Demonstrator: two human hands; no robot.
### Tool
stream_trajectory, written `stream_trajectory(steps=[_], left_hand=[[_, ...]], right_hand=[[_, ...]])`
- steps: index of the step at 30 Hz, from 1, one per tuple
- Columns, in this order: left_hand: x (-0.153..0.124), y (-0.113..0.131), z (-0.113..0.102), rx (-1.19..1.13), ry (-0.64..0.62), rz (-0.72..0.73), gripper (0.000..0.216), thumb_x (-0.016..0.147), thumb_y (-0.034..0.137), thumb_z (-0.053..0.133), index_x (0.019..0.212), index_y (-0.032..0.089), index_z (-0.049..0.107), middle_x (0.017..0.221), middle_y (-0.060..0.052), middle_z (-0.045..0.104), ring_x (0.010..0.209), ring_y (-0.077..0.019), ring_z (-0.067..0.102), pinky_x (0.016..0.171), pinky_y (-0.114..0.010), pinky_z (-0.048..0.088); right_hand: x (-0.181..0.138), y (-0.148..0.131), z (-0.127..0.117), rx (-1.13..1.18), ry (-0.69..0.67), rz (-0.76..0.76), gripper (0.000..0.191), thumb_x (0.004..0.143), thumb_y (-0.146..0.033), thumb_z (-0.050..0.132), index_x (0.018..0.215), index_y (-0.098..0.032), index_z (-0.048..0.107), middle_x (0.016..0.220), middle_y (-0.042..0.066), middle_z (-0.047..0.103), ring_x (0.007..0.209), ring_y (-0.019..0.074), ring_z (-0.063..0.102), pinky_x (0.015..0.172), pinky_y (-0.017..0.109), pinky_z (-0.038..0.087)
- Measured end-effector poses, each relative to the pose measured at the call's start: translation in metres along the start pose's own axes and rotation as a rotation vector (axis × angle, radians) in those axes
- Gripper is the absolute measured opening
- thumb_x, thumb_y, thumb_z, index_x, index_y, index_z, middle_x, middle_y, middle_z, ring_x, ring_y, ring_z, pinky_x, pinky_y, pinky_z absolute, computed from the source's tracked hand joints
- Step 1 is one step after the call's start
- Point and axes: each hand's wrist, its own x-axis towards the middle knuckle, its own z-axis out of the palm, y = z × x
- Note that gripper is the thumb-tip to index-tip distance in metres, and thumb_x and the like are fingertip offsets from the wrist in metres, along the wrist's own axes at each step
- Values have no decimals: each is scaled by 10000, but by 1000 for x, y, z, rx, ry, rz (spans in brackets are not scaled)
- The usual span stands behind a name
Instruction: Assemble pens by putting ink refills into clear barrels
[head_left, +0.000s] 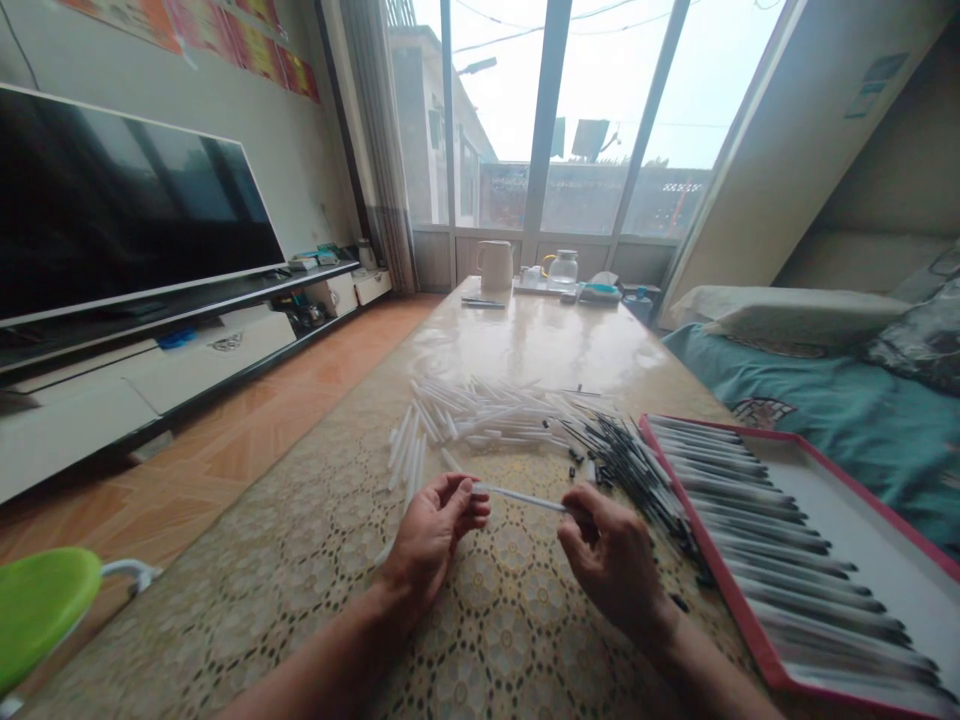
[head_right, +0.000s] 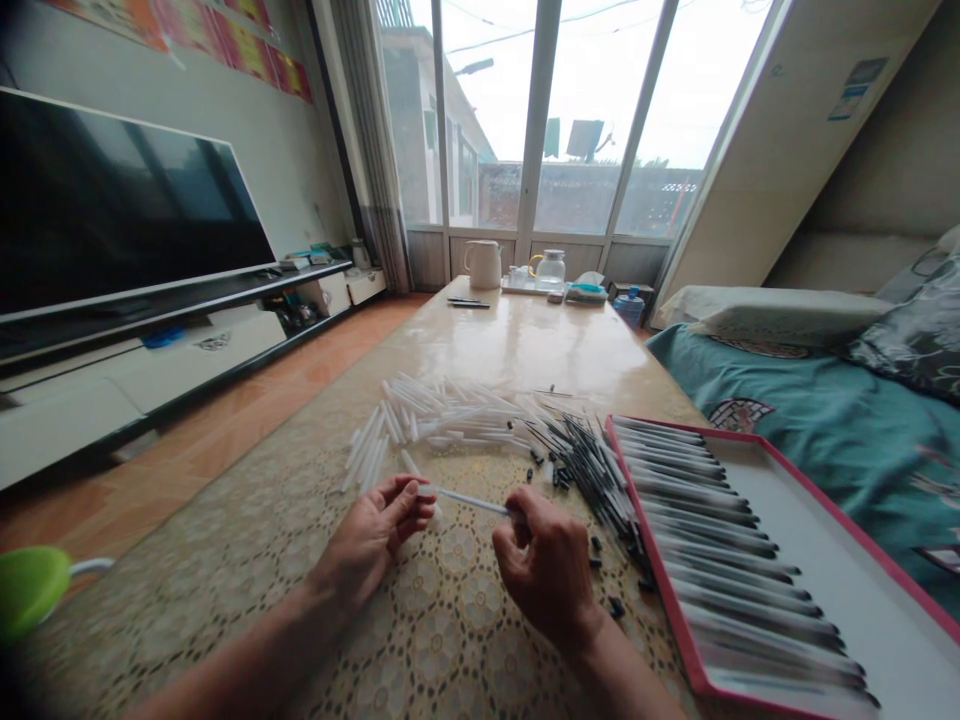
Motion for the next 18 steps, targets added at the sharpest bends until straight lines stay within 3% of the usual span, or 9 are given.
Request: stream_trajectory(steps=[6, 11, 18], left_hand=[[-2, -2, 1, 85, -88, 4, 291, 691, 344, 729, 826, 134, 579, 666, -8, 643, 548, -98, 590, 529, -212, 451], [-3, -2, -1, 118, -126, 24, 289, 716, 366, 700, 836, 153, 545, 619, 17, 614, 487, -77, 535, 460, -187, 379], [-6, -5, -1, 224, -209, 61, 250, 759, 353, 660, 849, 157, 533, 632, -1, 626, 505, -96, 551, 457, -201, 375]], right_hand=[[0, -3, 0, 0, -50, -37, 81, 771, -180, 450, 698, -202, 476, 545, -48, 437, 486, 106, 432, 516, 224, 301], [5, 2, -2, -84, -199, -207, 189, 900, -286, 435, 830, -191, 584, 649, 10, 611, 564, 125, 543, 562, 229, 321], [9, -2, -9, -286, -222, -374, 199, 921, -282, 455, 782, -202, 573, 678, 28, 624, 610, 144, 540, 576, 271, 302]])
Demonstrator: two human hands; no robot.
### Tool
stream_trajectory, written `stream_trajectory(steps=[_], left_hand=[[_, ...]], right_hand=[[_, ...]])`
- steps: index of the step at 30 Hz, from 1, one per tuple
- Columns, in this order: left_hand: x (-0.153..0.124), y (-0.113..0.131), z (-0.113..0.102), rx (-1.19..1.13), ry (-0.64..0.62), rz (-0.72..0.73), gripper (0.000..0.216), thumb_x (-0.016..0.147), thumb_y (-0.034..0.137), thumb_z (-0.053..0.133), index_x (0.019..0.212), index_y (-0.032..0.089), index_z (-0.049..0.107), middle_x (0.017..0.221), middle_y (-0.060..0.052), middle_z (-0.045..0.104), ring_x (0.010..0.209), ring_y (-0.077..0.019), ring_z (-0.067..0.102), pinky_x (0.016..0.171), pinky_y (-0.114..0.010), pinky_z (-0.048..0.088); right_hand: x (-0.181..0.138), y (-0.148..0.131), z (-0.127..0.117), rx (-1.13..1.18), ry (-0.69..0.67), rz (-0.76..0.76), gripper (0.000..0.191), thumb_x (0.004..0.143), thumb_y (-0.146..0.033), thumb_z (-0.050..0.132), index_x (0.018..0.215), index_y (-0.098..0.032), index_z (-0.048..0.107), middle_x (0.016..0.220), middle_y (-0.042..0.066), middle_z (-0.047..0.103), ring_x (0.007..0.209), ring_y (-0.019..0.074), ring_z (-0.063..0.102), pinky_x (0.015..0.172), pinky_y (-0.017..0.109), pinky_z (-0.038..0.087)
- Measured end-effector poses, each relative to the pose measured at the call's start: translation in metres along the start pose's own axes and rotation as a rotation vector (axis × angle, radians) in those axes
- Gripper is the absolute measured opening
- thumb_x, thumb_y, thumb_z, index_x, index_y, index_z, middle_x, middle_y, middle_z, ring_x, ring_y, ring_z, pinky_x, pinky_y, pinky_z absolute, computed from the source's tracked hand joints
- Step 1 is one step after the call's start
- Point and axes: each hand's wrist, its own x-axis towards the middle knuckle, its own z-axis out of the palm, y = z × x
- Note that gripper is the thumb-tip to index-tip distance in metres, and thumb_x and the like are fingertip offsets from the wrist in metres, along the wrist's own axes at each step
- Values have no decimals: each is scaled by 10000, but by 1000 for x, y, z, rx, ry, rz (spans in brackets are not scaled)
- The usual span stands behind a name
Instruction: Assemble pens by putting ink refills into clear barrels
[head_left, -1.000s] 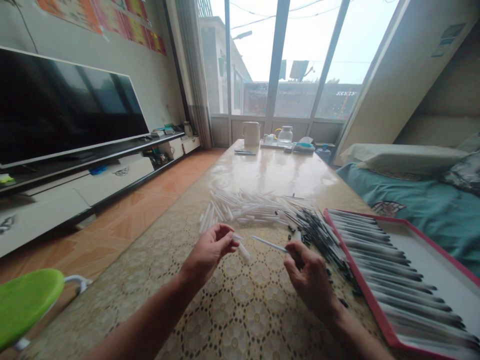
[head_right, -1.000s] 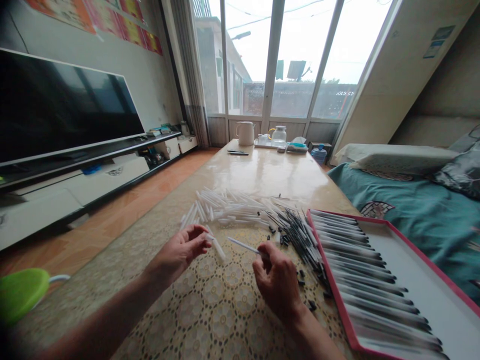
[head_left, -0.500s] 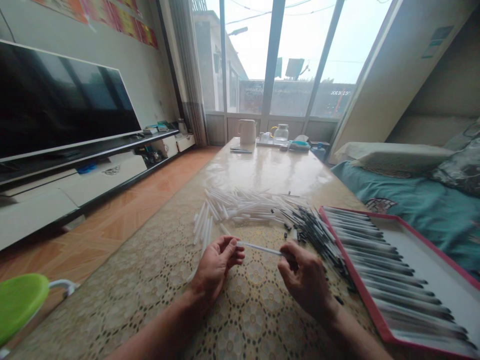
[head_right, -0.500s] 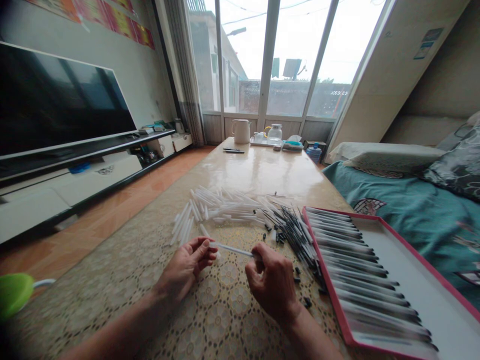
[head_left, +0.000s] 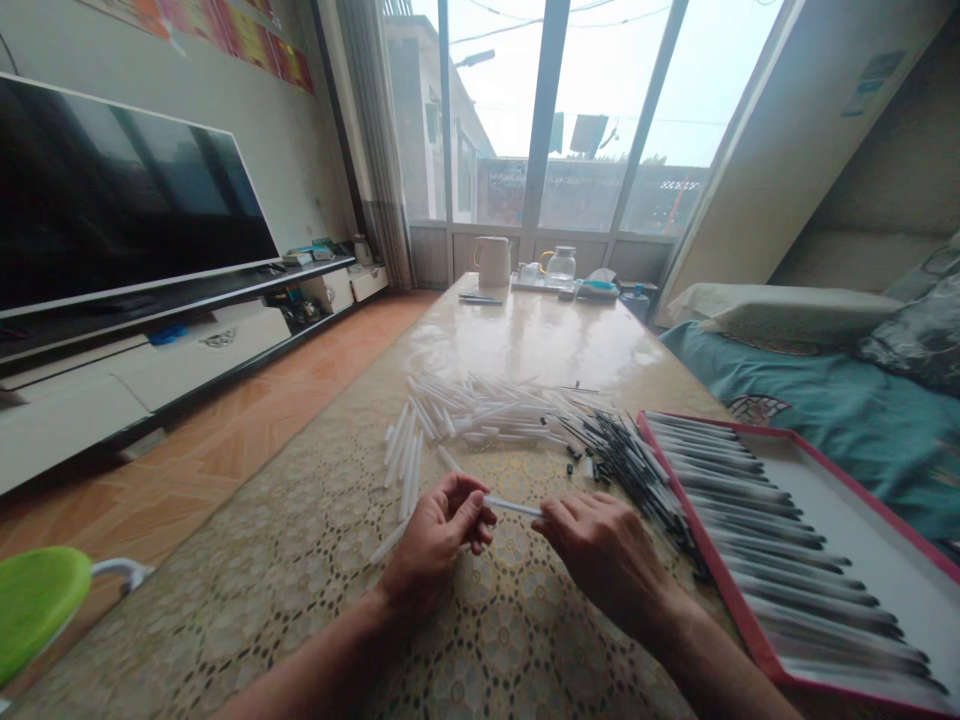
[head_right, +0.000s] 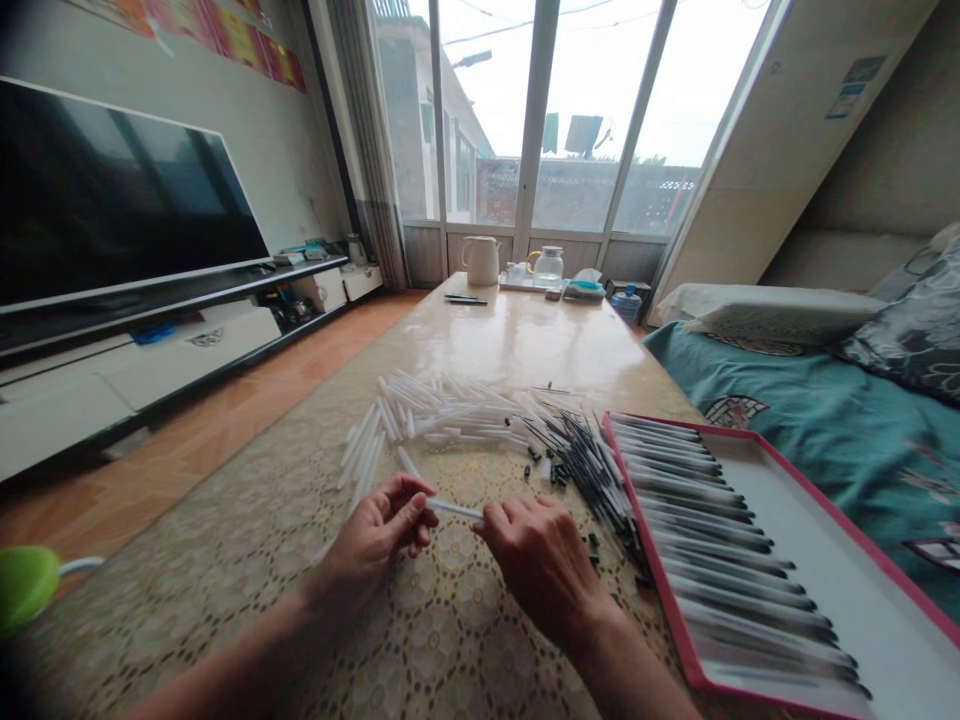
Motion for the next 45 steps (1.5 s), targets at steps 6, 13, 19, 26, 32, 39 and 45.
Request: stream_trajectory(steps=[6, 13, 19, 26, 32, 39, 45], left_hand=[[-2, -3, 1, 20, -83, 2, 255, 749, 358, 668, 846, 159, 540, 642, -6, 637, 518, -101, 554, 484, -217, 393], [-3, -3, -1, 51, -143, 45, 222, 765, 333, 658, 836, 157, 542, 654, -14, 643, 532, -101, 562, 493, -220, 404], [-10, -1, 5, 78, -173, 103, 157, 782, 281, 644, 829, 163, 552, 651, -10, 634, 540, -105, 569, 507, -230, 427], [-4, -2, 8, 66, -197, 59, 307, 781, 296, 644, 1025, 149, 529, 719, -31, 656, 610, -145, 637, 579, -276, 504], [2, -9, 3, 65, -103, 66, 658, 778, 373, 637, 1289, 123, 306, 799, -48, 643, 578, -150, 636, 500, -263, 504], [0, -6, 3, 86, -113, 46, 517, 793, 353, 617, 1192, 99, 409, 737, -34, 631, 565, -142, 626, 493, -250, 500], [0, -5, 4, 106, -112, 48, 413, 809, 293, 594, 1142, 98, 446, 717, -34, 632, 554, -137, 622, 490, -244, 502]], right_hand=[[0, -6, 0, 50, 20, -28, 192, 920, -244, 437, 792, -209, 575, 664, 18, 603, 586, 130, 511, 524, 259, 266], [-4, -2, 2, 186, -157, 98, 267, 937, -315, 405, 741, -207, 550, 560, -14, 562, 479, 104, 461, 484, 253, 211], [-4, 5, -2, 561, -274, 177, 325, 926, -350, 408, 712, -199, 601, 572, -28, 536, 533, 94, 469, 525, 219, 304], [-3, 13, -5, 453, -282, 201, 311, 924, -376, 389, 786, -216, 617, 589, -17, 558, 557, 120, 495, 529, 236, 302], [-3, 54, -38, 246, -158, 388, 252, 927, -276, 322, 1062, -204, 522, 671, 13, 623, 564, 150, 562, 539, 242, 344], [-35, 140, -76, -315, -84, 664, 148, 814, -243, 490, 868, -204, 622, 933, 103, 660, 862, 270, 621, 651, 324, 396], [-79, 177, -67, -444, -226, 676, 176, 801, -232, 495, 843, -231, 665, 938, 86, 644, 855, 267, 613, 658, 362, 387]])
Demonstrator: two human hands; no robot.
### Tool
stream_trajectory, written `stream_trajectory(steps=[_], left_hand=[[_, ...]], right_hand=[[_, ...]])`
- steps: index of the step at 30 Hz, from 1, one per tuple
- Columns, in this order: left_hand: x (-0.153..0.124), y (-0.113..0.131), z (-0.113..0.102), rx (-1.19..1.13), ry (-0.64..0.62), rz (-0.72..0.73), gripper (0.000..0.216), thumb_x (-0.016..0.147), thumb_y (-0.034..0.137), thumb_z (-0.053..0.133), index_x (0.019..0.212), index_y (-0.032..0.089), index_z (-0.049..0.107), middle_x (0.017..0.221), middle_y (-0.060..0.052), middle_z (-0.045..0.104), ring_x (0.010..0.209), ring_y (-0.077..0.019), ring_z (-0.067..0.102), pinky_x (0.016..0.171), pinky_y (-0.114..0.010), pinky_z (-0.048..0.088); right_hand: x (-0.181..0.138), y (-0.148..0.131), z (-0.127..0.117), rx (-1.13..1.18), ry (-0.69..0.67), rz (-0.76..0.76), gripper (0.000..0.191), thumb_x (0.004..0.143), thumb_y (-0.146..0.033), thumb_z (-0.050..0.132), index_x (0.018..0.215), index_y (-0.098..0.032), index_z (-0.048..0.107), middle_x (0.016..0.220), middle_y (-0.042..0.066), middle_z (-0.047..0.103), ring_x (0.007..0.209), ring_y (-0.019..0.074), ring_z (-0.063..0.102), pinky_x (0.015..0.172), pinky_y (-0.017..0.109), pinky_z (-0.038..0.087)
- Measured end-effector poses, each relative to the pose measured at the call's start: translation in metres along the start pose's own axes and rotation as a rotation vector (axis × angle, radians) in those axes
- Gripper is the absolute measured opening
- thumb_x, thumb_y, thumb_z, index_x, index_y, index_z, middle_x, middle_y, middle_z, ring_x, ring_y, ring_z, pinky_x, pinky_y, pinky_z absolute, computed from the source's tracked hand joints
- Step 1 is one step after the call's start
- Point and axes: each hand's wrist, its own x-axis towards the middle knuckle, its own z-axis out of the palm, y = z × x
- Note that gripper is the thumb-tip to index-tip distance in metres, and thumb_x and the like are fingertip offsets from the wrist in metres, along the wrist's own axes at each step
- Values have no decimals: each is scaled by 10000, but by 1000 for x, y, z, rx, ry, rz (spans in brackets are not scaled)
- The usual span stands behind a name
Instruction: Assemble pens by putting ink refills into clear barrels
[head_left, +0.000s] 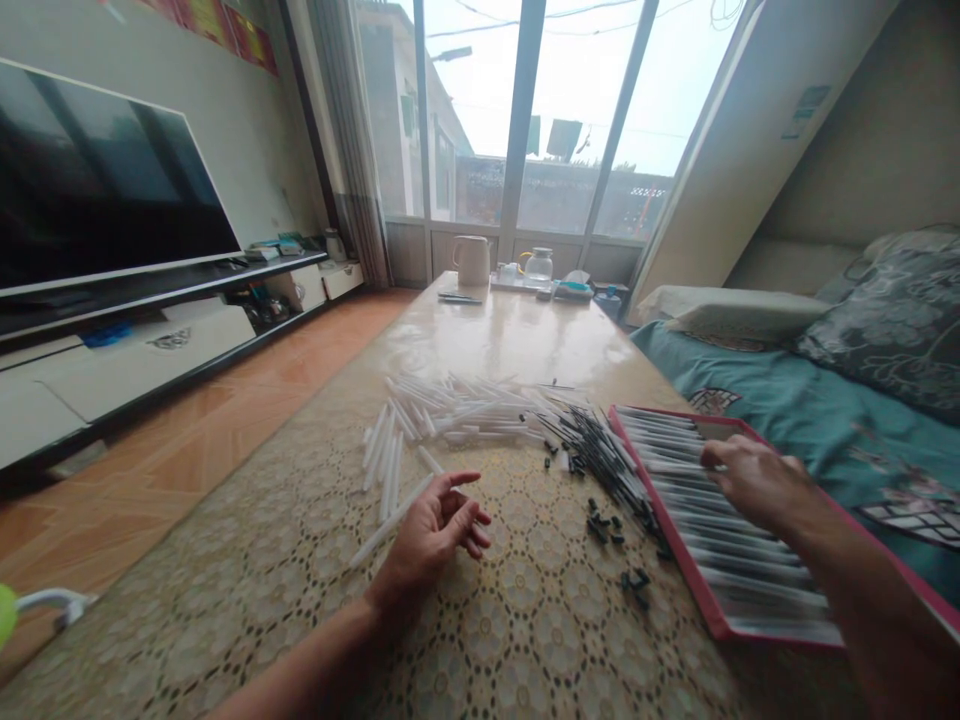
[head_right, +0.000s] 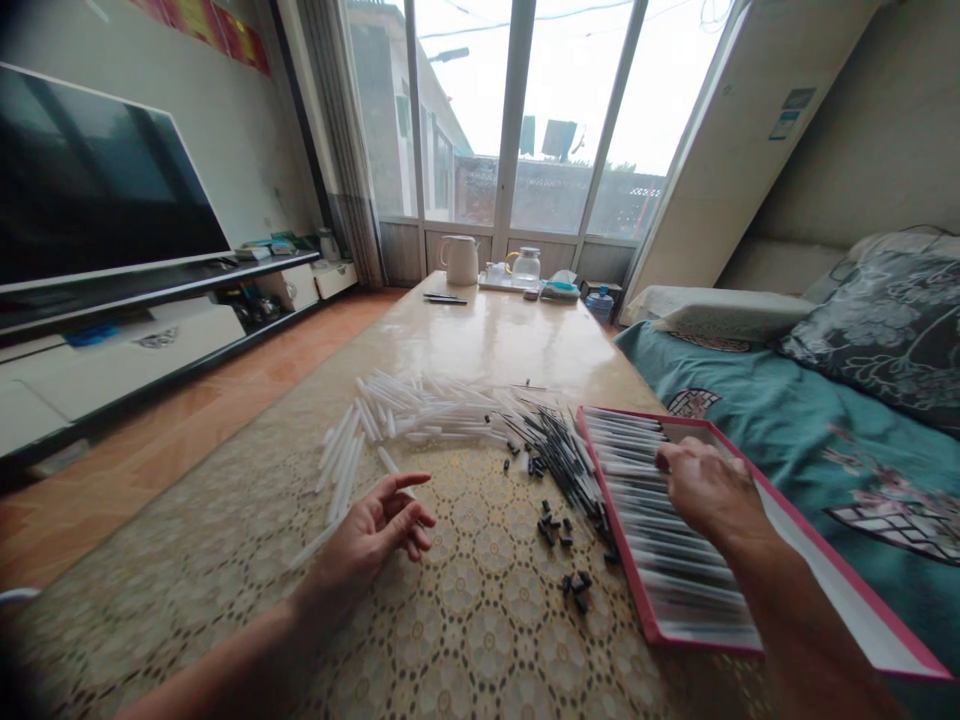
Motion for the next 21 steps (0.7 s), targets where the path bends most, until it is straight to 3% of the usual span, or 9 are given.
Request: stream_trajectory(steps=[6, 11, 16, 21], left_hand=[[-1, 0, 1, 16, 9, 6, 376, 803, 270, 594, 1111, 98, 465, 702, -39, 631, 542, -141, 624, 480, -245, 504], [0, -1, 1, 19, 12, -3, 356, 799, 274, 593, 1086, 96, 480, 688, -38, 628, 529, -139, 621, 473, -246, 503], [-1, 0, 2, 1, 31, -10, 324, 790, 306, 602, 1028, 108, 503, 671, -27, 619, 508, -132, 613, 457, -243, 495], [-4, 0, 2, 5, 55, -17, 292, 797, 338, 593, 983, 126, 514, 649, -8, 607, 485, -120, 606, 427, -223, 474]], right_hand=[[-3, 3, 25, 17, 20, -58, 131, 780, -224, 539, 845, -219, 652, 883, 67, 642, 809, 238, 617, 655, 324, 403], [-3, -18, 20, 70, 144, -76, 138, 803, -242, 524, 869, -183, 630, 869, 95, 636, 813, 257, 601, 665, 337, 416], [10, -95, -3, 434, 140, -261, 143, 821, -207, 486, 863, -180, 621, 889, 79, 636, 855, 215, 589, 767, 310, 422], [32, -177, -2, 493, 114, -324, 212, 832, -135, 465, 970, -199, 613, 961, 49, 636, 871, 170, 591, 769, 258, 405]])
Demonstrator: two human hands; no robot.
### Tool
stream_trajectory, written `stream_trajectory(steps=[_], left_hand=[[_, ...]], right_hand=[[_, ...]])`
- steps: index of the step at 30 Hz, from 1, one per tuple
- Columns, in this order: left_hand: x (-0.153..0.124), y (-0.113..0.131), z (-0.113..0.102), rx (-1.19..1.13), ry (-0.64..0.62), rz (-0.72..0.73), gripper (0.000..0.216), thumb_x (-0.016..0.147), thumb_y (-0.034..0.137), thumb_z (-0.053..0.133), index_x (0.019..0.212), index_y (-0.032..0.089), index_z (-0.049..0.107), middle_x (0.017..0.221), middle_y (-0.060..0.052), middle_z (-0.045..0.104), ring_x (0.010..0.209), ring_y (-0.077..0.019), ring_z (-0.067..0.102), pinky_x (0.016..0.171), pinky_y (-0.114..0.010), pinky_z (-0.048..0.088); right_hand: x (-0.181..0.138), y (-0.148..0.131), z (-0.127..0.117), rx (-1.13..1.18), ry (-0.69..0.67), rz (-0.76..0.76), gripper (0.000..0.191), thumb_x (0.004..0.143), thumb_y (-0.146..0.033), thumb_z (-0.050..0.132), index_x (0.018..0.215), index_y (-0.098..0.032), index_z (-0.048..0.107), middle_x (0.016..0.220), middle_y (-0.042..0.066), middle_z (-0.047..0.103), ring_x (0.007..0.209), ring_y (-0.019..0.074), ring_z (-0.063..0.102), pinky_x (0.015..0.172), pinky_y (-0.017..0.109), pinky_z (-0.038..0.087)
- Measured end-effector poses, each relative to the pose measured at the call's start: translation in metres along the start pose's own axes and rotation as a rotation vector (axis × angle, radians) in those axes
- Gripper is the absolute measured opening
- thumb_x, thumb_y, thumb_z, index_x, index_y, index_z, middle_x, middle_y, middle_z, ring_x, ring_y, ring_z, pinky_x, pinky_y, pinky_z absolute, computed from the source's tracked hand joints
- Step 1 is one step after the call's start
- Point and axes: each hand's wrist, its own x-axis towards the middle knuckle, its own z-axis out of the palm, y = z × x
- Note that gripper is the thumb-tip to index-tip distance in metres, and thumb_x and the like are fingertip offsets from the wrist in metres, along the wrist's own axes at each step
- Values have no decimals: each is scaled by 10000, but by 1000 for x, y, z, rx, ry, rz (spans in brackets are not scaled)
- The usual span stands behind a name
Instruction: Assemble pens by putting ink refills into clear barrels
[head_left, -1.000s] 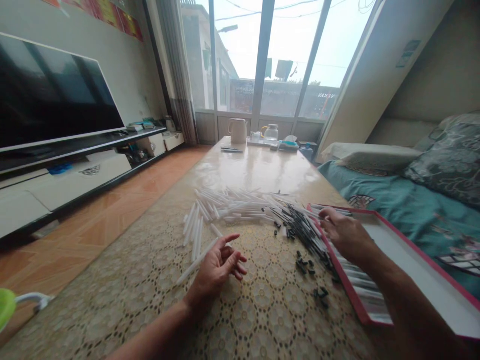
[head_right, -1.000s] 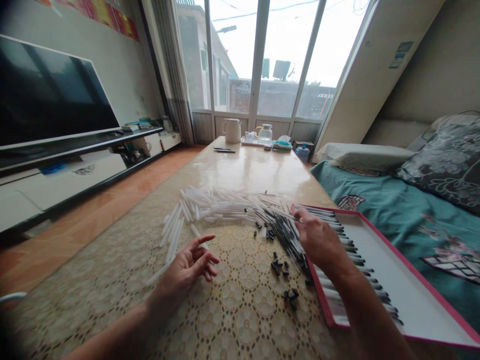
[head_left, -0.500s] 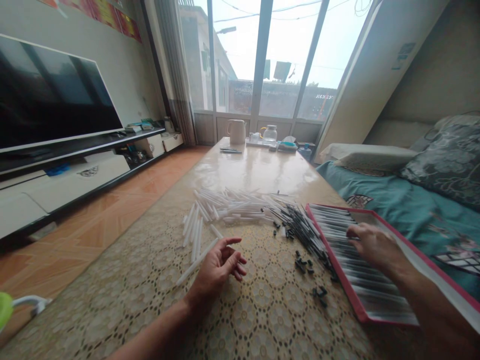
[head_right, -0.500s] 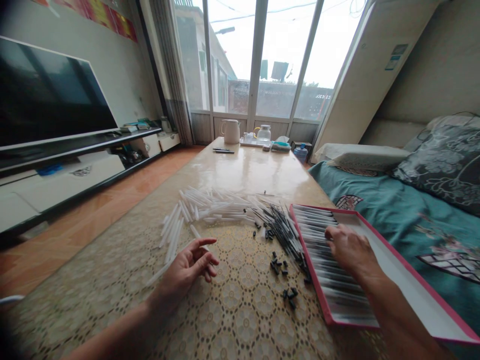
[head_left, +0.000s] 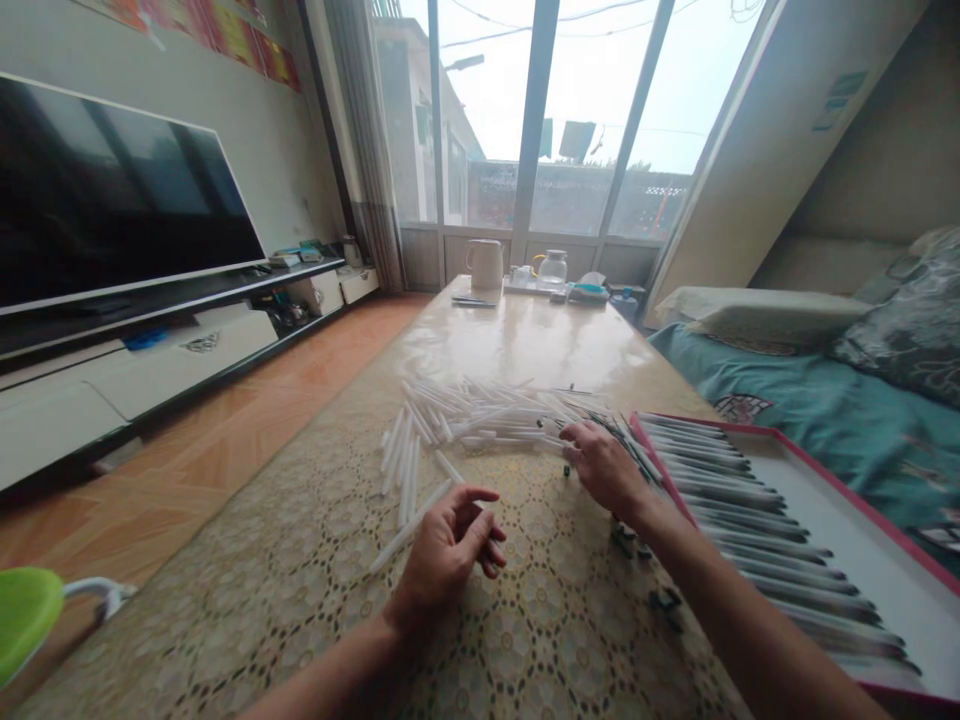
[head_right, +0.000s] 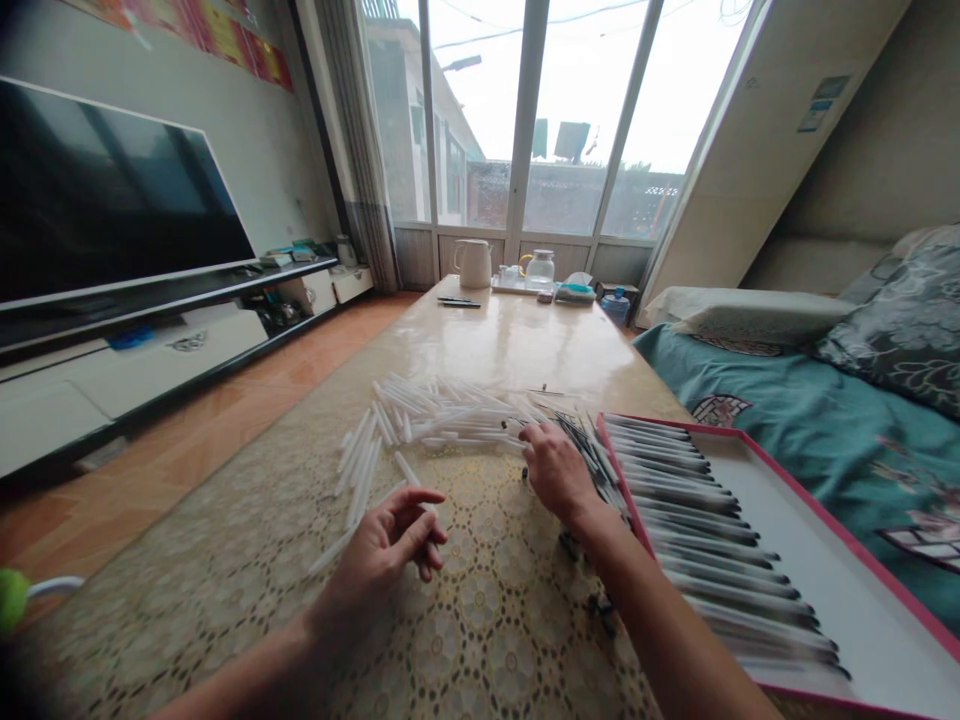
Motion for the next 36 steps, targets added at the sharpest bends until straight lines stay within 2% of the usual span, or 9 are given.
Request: stream_trajectory(steps=[4, 8, 14, 20, 25, 28, 31, 33, 36], left_hand=[[-1, -3, -1, -16, -20, -21, 284, 796, 340, 595, 973, 130, 521, 642, 1, 605, 463, -103, 595, 413, -204, 459], [-1, -4, -2, -30, -36, -33, 284, 795, 343, 597, 967, 126, 532, 635, -2, 611, 460, -106, 601, 405, -198, 455], [-3, 5, 1, -112, -39, -64, 243, 748, 296, 667, 882, 103, 602, 651, -40, 642, 493, -129, 622, 465, -235, 498], [-4, 7, 4, -455, -59, -242, 412, 747, 205, 699, 1118, 115, 543, 869, -118, 699, 653, -144, 674, 605, -234, 535], [-3, 4, 3, -519, -19, -274, 223, 820, 214, 624, 1005, 91, 602, 784, -101, 698, 622, -116, 655, 597, -207, 529], [-2, 4, 1, -518, -12, -247, 199, 820, 220, 625, 958, 78, 636, 751, -89, 692, 608, -112, 646, 585, -202, 525], [-2, 5, 0, -511, 2, -234, 220, 799, 236, 652, 936, 64, 660, 708, -64, 675, 556, -95, 622, 540, -190, 510], [-2, 6, 0, -510, 8, -226, 239, 780, 257, 674, 916, 62, 671, 710, -60, 673, 547, -93, 617, 524, -189, 502], [-2, 7, 1, -512, 11, -222, 252, 762, 279, 692, 895, 64, 678, 706, -66, 682, 576, -106, 633, 543, -193, 507]], right_hand=[[22, -19, 23, 7, 20, 12, 224, 827, -119, 478, 997, -184, 608, 973, 76, 629, 913, 194, 572, 769, 262, 385], [26, -24, 29, 20, 31, 23, 157, 800, -118, 526, 918, -177, 610, 913, 76, 627, 853, 202, 567, 731, 267, 379], [1, -23, 8, 111, 42, 0, 125, 839, -133, 482, 884, -173, 591, 885, 53, 602, 775, 158, 564, 718, 259, 411], [-38, -52, -13, 418, -12, -119, 104, 836, -134, 482, 845, -180, 576, 826, 17, 583, 713, 130, 558, 663, 255, 438], [-53, -62, -20, 528, -103, -175, 92, 856, -195, 503, 832, -187, 592, 816, 13, 585, 734, 130, 564, 677, 260, 442], [-53, -38, -23, 354, -61, -49, 144, 879, -225, 473, 832, -187, 604, 806, 32, 596, 731, 149, 571, 684, 275, 447], [-56, -7, -23, -110, 66, 159, 92, 825, -173, 510, 804, -175, 599, 813, 81, 599, 816, 213, 572, 715, 318, 430], [-59, 8, -22, -346, 95, 212, 52, 794, -186, 547, 810, -170, 595, 836, 111, 606, 861, 251, 567, 714, 331, 420], [-63, 16, -18, -494, 70, 216, 76, 798, -236, 552, 803, -168, 586, 830, 125, 615, 826, 259, 576, 661, 325, 410]])
